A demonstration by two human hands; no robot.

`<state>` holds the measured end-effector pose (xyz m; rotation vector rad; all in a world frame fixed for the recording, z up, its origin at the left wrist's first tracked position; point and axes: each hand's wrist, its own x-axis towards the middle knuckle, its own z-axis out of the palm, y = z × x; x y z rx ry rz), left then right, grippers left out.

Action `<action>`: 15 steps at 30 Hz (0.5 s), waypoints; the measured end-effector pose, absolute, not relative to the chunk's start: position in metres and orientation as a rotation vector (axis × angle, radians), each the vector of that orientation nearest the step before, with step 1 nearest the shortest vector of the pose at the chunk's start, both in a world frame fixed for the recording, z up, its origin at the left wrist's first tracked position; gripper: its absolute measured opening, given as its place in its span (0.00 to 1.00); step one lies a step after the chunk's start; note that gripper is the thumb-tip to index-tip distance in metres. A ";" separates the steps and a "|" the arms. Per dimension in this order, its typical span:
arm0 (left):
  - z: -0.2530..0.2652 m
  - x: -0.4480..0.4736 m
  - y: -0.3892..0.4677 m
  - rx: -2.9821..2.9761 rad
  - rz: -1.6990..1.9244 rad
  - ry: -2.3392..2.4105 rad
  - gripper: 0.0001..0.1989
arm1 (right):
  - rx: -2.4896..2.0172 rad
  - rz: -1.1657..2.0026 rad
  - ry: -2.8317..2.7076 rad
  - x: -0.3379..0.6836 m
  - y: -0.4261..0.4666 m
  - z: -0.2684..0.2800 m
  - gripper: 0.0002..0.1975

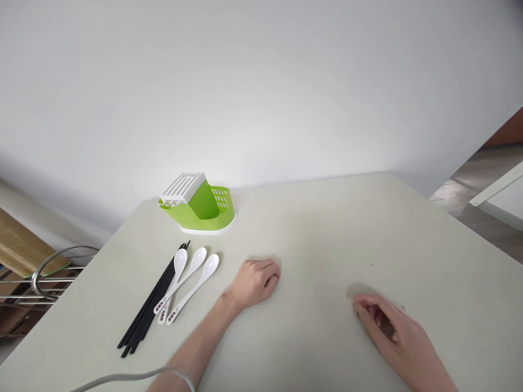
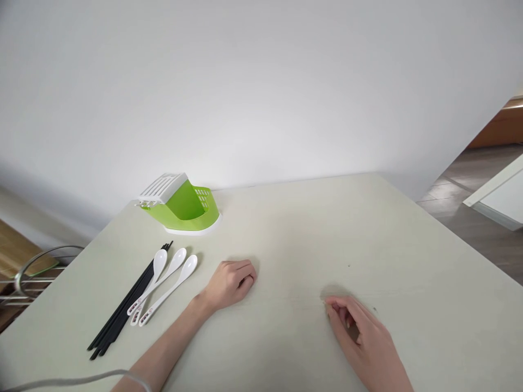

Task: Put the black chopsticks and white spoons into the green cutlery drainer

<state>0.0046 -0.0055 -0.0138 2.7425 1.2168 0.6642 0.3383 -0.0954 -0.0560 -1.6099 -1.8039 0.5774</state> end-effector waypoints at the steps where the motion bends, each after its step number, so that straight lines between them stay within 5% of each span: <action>1: -0.014 0.005 -0.006 2.742 0.662 1.223 0.11 | -1.612 0.577 -1.804 0.338 -0.095 -0.056 0.15; 15: -0.012 0.006 -0.001 2.600 0.952 1.500 0.13 | -1.627 0.598 -1.784 0.337 -0.095 -0.058 0.16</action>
